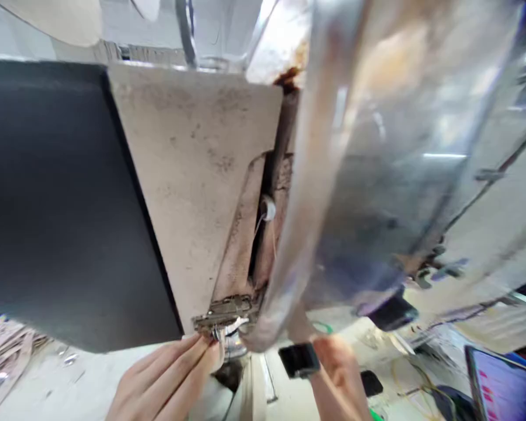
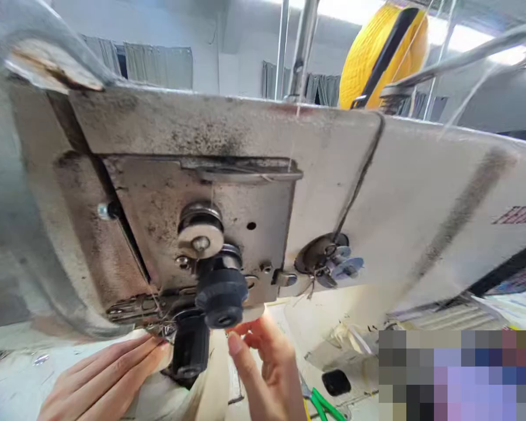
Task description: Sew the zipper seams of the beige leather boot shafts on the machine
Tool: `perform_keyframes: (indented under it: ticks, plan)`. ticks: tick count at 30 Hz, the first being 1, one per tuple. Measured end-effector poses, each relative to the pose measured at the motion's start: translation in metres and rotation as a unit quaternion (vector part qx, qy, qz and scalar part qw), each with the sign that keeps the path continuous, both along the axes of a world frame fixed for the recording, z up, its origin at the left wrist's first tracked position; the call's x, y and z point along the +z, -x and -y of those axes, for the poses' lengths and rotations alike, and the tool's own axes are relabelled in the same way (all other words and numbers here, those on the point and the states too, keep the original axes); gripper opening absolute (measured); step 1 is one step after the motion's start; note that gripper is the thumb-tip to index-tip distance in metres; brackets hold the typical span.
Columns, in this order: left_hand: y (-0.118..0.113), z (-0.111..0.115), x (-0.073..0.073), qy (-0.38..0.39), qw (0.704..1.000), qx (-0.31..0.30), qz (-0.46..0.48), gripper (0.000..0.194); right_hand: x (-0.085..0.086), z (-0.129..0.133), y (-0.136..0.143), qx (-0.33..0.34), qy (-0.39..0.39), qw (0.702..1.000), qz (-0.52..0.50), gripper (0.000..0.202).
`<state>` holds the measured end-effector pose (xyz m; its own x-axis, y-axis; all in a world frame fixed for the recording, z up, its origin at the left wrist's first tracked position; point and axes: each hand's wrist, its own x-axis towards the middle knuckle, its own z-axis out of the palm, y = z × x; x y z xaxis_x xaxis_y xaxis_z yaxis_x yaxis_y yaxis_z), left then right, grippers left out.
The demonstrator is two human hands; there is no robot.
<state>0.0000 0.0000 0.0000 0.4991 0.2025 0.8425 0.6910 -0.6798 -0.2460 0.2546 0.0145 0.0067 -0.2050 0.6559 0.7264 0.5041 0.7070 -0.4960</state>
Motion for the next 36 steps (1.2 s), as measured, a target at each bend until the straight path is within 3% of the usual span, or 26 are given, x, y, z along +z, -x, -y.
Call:
perform_keyframes:
  ticks: [5, 11, 19, 23, 26, 28, 30, 32, 36]
  plan:
    - [0.000, 0.002, -0.002, -0.002, 1.000, 0.011, -0.010, 0.035, -0.006, 0.003, 0.036, 0.026, -0.039, 0.998, 0.048, 0.023]
    - [0.019, 0.004, -0.011, 0.043, 0.996, 0.039, -0.064, 0.037, -0.014, -0.007, 0.046, -0.004, -0.146, 0.989, 0.011, 0.021]
    - [0.021, -0.001, -0.022, 0.057, 0.997, 0.008, -0.047, 0.037, -0.015, -0.008, 0.048, -0.028, -0.153, 0.988, 0.008, 0.020]
    - [0.022, -0.002, -0.019, 0.051, 0.997, 0.016, -0.053, 0.034, -0.020, -0.005, 0.050, -0.012, -0.139, 0.990, 0.002, 0.021]
    - [0.019, 0.002, -0.013, 0.046, 0.996, 0.013, -0.073, 0.033, -0.026, -0.002, 0.044, 0.009, -0.067, 0.997, -0.029, 0.025]
    - [0.016, 0.003, -0.011, 0.049, 0.997, 0.017, -0.055, 0.033, -0.034, -0.006, 0.034, 0.001, 0.077, 0.991, -0.113, 0.020]
    - [0.015, 0.002, -0.011, 0.048, 0.998, 0.027, -0.028, 0.031, -0.045, -0.014, 0.024, -0.030, 0.242, 0.947, -0.210, 0.020]
    - [0.016, -0.001, -0.012, 0.033, 0.999, 0.033, -0.025, 0.029, -0.059, -0.026, 0.020, -0.036, 0.357, 0.899, -0.250, 0.031]
    - [0.023, -0.004, -0.007, 0.040, 0.998, -0.007, -0.039, 0.024, -0.073, -0.047, 0.039, 0.050, 0.440, 0.858, -0.262, 0.044]
